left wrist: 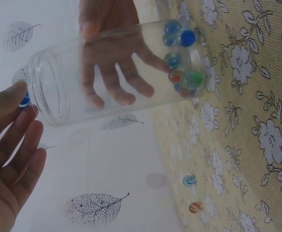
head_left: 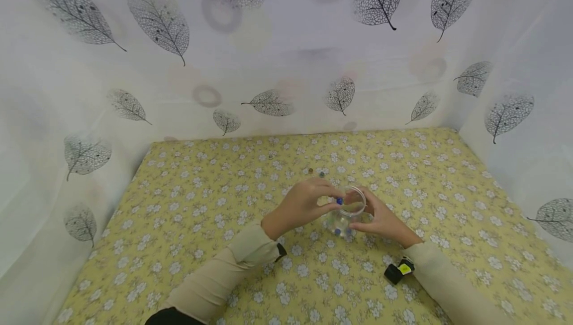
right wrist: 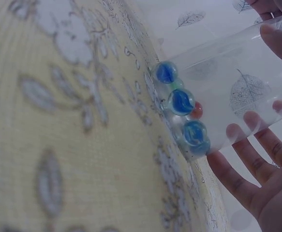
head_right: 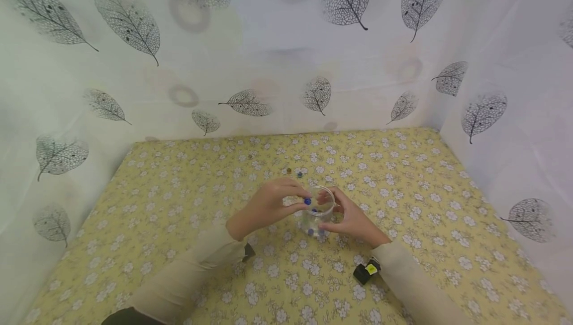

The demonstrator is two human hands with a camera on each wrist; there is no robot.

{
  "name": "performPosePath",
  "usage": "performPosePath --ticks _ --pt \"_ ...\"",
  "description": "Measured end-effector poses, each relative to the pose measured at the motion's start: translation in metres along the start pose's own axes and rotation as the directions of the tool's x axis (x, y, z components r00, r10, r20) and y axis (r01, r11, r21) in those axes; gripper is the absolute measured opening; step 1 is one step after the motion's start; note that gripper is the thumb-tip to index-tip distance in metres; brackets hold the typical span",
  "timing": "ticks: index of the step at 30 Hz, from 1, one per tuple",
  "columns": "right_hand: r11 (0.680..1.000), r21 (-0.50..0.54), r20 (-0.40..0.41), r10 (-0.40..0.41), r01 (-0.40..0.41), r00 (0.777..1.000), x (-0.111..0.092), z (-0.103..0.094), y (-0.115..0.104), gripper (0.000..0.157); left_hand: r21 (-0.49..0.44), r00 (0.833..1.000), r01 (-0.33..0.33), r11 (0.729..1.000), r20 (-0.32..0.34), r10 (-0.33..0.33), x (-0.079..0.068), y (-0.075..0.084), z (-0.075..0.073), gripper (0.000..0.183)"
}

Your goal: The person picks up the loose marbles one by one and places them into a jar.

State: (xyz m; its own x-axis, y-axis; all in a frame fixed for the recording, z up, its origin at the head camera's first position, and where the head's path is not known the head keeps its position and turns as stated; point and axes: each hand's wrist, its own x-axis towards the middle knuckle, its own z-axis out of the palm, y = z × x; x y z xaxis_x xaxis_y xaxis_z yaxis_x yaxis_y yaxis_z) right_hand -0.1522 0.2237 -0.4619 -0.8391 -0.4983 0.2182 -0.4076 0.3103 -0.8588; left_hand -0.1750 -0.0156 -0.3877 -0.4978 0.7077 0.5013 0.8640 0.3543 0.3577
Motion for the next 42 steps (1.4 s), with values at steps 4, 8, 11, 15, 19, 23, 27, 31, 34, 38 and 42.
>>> performPosePath --ticks 4,8,11,15,19,23,27,31,34,38,42 --pt "1.0 -0.005 0.0 0.005 -0.005 1.0 0.0 0.0 0.0 0.07 -0.004 1.0 0.008 1.0 0.006 -0.008 0.0 0.0 0.0 0.02" --pt "1.0 0.002 -0.001 0.0 0.0 1.0 0.0 0.0 0.0 0.07 0.001 1.0 0.02 1.0 0.009 -0.02 0.0 0.001 0.0 0.02" --pt "1.0 0.006 -0.002 -0.006 0.006 1.0 0.0 0.0 0.0 0.069 0.001 1.0 0.024 1.0 0.005 -0.024 0.0 0.001 0.0 0.02" --pt "1.0 0.01 -0.002 -0.012 0.012 1.0 0.0 0.0 -0.001 0.069 -0.007 1.0 0.024 1.0 0.008 -0.024 0.0 0.001 0.0 0.02" --pt "1.0 0.011 0.0 -0.01 0.01 1.0 0.001 0.0 -0.001 0.069 -0.004 1.0 0.022 1.0 0.012 -0.022 0.001 0.0 0.0 0.02" --pt "1.0 0.015 0.001 -0.006 0.006 1.0 0.001 0.0 -0.001 0.069 0.004 1.0 0.014 1.0 0.006 -0.014 0.001 -0.001 -0.002 0.02" --pt "1.0 0.025 -0.001 -0.016 0.017 1.0 0.001 0.0 0.0 0.069 0.016 1.0 0.016 1.0 0.001 -0.016 0.001 -0.003 -0.004 0.02" --pt "0.999 0.028 -0.003 -0.03 0.03 1.0 0.001 0.0 0.0 0.069 0.019 1.0 0.03 0.999 0.003 -0.03 0.0 -0.006 -0.005 0.02" --pt "0.999 0.035 -0.003 -0.03 0.03 1.0 0.001 0.0 0.0 0.07 0.015 0.999 0.043 0.999 0.007 -0.043 0.0 -0.008 -0.007 0.02" --pt "0.999 0.041 -0.001 -0.025 0.025 1.0 0.001 0.0 -0.001 0.072 0.018 0.998 0.059 0.998 0.01 -0.059 -0.002 -0.012 -0.009 0.02" --pt "0.999 0.038 0.0 -0.019 0.019 1.0 0.001 0.001 -0.002 0.072 0.038 0.997 0.074 0.997 0.003 -0.074 -0.003 -0.017 -0.01 0.021"
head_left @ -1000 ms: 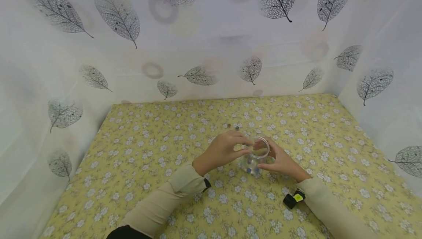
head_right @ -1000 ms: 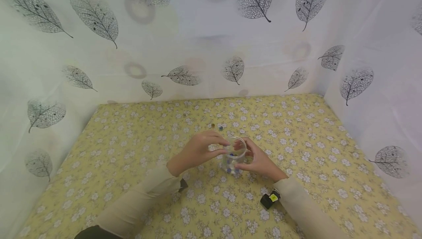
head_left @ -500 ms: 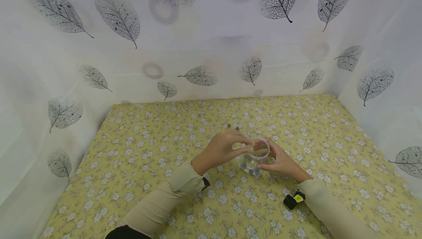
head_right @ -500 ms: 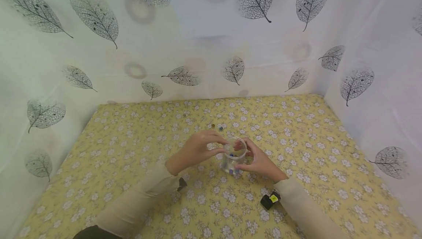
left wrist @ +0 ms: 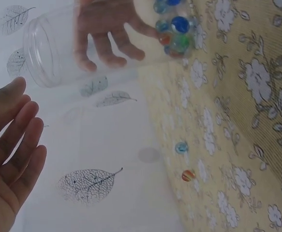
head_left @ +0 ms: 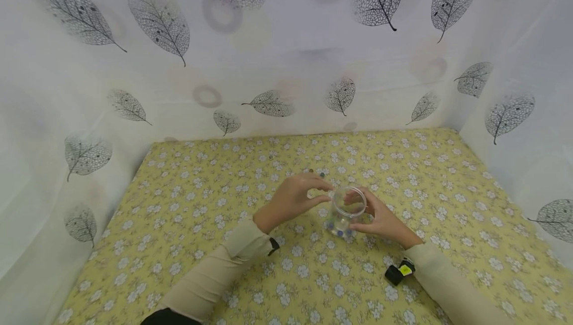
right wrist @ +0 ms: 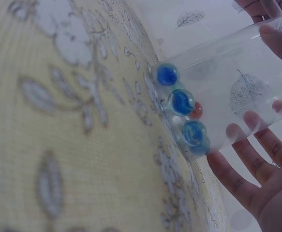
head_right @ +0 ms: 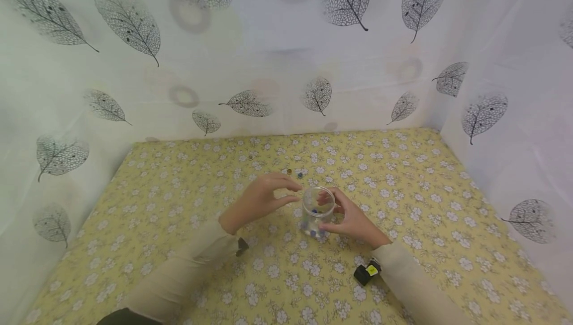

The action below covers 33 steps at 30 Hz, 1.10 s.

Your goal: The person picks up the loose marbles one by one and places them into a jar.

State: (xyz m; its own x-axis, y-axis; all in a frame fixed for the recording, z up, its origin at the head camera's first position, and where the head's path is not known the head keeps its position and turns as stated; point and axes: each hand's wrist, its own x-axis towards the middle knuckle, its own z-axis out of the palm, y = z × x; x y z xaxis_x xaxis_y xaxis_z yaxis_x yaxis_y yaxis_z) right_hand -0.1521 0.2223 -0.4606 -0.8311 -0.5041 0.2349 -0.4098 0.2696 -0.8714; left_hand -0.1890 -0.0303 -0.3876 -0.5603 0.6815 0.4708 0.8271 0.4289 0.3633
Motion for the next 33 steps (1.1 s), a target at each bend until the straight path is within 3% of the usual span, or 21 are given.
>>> performPosePath --ticks 11,33 --pt "1.0 -0.009 -0.006 0.015 -0.015 1.0 0.0 0.0 -0.002 0.072 0.019 1.0 0.024 1.0 -0.014 -0.024 -0.002 -0.019 0.004 0.021" --pt "1.0 -0.016 -0.015 0.016 -0.017 1.0 0.0 0.001 -0.002 0.071 0.083 0.995 0.087 0.993 0.049 -0.091 0.0 -0.056 0.016 0.021"
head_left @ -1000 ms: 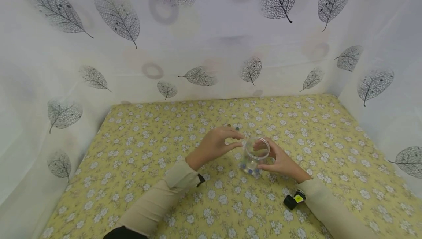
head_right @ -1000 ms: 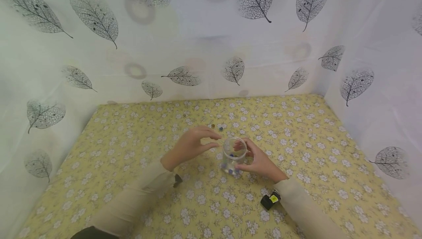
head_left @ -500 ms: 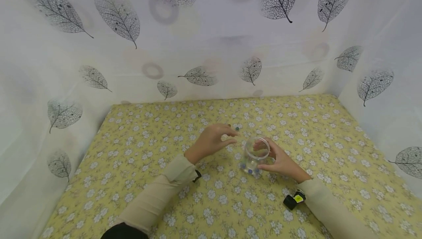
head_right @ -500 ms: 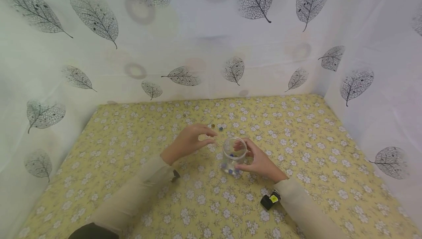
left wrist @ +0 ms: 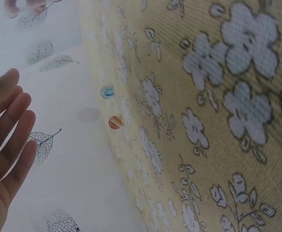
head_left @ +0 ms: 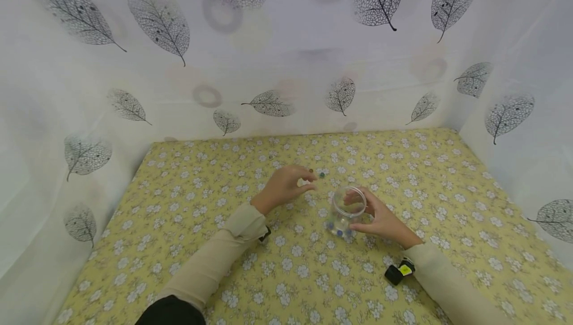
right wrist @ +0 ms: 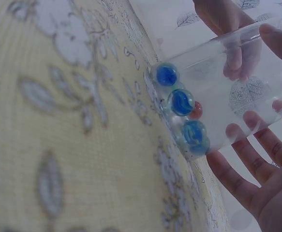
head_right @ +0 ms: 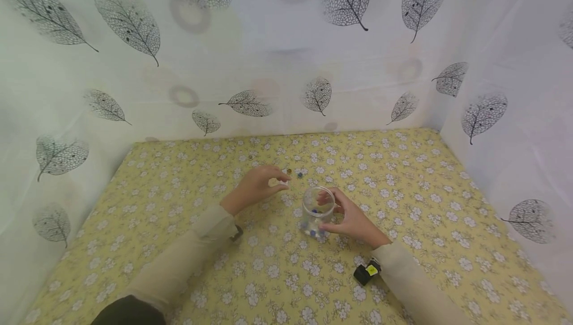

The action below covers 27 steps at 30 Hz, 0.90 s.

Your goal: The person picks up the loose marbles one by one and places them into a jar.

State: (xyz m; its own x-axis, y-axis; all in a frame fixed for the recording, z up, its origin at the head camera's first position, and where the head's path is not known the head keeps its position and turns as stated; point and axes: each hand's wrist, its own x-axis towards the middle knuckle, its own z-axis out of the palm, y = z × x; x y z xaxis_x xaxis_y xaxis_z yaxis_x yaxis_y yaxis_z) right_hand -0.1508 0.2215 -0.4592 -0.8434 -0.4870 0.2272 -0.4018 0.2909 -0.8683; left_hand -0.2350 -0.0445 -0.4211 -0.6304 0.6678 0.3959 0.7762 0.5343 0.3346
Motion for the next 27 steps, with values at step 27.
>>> performPosePath --ticks 27 --pt "1.0 -0.013 0.002 0.006 -0.006 1.0 0.0 0.0 0.0 0.071 0.14 0.97 0.138 0.981 0.181 -0.162 0.015 -0.032 0.019 0.025"
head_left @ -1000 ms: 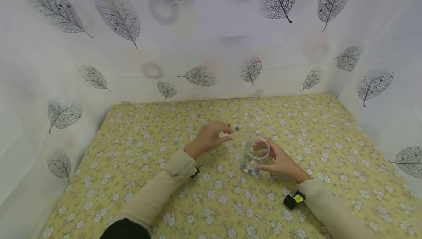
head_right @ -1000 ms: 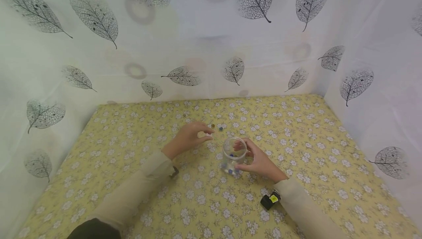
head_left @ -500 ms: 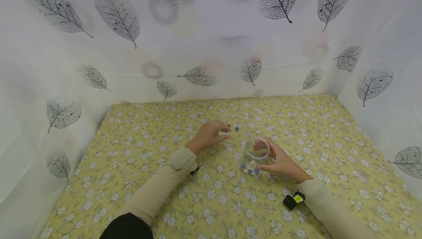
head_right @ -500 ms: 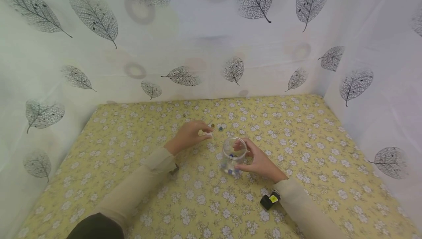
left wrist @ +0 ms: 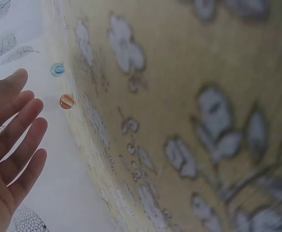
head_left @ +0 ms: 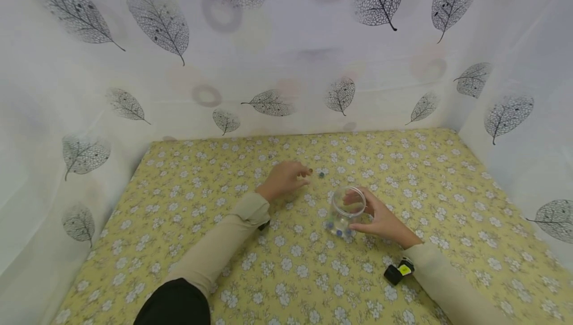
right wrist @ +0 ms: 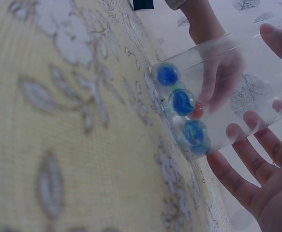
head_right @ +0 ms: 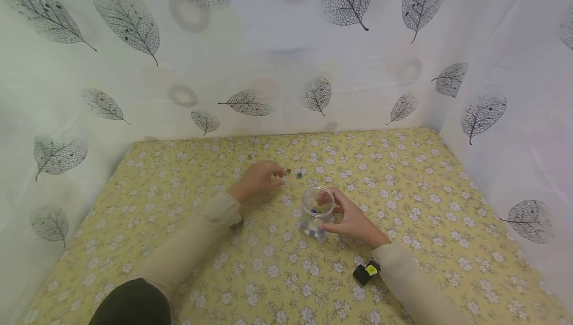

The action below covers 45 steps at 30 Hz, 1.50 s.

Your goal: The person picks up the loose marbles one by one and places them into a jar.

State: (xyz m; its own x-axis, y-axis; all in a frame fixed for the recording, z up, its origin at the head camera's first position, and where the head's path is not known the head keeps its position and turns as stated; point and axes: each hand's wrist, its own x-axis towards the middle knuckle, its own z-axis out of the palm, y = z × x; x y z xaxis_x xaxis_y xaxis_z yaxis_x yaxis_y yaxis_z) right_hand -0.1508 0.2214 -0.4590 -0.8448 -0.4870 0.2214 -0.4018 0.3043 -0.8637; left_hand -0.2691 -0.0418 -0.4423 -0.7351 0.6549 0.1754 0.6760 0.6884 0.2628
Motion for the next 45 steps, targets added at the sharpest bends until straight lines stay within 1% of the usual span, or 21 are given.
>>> performPosePath --ticks 6,11,14,18,23,27,30,35,40,45 --pt "1.0 0.01 0.0 -0.003 0.003 1.0 0.001 0.0 0.001 0.071 0.04 0.998 0.021 0.999 0.058 -0.024 0.013 -0.007 0.002 0.021" --pt "1.0 0.013 0.0 0.006 -0.006 1.0 0.001 0.0 0.001 0.071 0.07 0.997 0.021 0.997 0.075 -0.026 0.021 -0.013 0.002 0.019" --pt "1.0 0.013 0.002 0.013 -0.013 1.0 0.001 0.0 0.001 0.071 0.057 0.996 0.026 0.998 0.089 -0.031 0.025 -0.014 0.002 0.017" --pt "1.0 0.012 0.004 0.015 -0.015 1.0 0.001 -0.001 0.001 0.07 0.043 0.994 0.015 0.999 0.107 -0.019 0.031 -0.015 0.002 0.015" --pt "1.0 0.011 0.006 0.011 -0.011 1.0 0.001 -0.001 0.002 0.071 0.078 0.992 -0.02 0.997 0.129 0.01 0.04 -0.015 0.004 0.013" --pt "1.0 0.011 0.007 0.009 -0.01 1.0 0.001 0.0 0.002 0.072 0.091 0.987 -0.021 0.996 0.161 0.006 0.046 -0.013 0.007 0.016" --pt "1.0 0.014 0.006 0.013 -0.013 1.0 0.001 0.0 0.001 0.072 0.097 0.982 -0.009 0.995 0.187 -0.01 0.049 -0.011 0.007 0.018" --pt "1.0 0.019 0.004 -0.004 0.004 1.0 0.001 0.0 0.003 0.071 0.111 0.98 -0.021 0.994 0.201 -0.002 0.052 -0.012 0.011 0.015" --pt "1.0 0.016 0.001 -0.026 0.026 1.0 0.0 0.0 0.005 0.07 0.121 0.981 -0.042 0.992 0.195 0.017 0.052 -0.011 0.011 0.015" --pt "1.0 0.021 0.004 -0.014 0.014 1.0 0.0 0.0 0.004 0.069 0.133 0.982 -0.052 0.99 0.189 0.026 0.052 -0.011 0.01 0.014"
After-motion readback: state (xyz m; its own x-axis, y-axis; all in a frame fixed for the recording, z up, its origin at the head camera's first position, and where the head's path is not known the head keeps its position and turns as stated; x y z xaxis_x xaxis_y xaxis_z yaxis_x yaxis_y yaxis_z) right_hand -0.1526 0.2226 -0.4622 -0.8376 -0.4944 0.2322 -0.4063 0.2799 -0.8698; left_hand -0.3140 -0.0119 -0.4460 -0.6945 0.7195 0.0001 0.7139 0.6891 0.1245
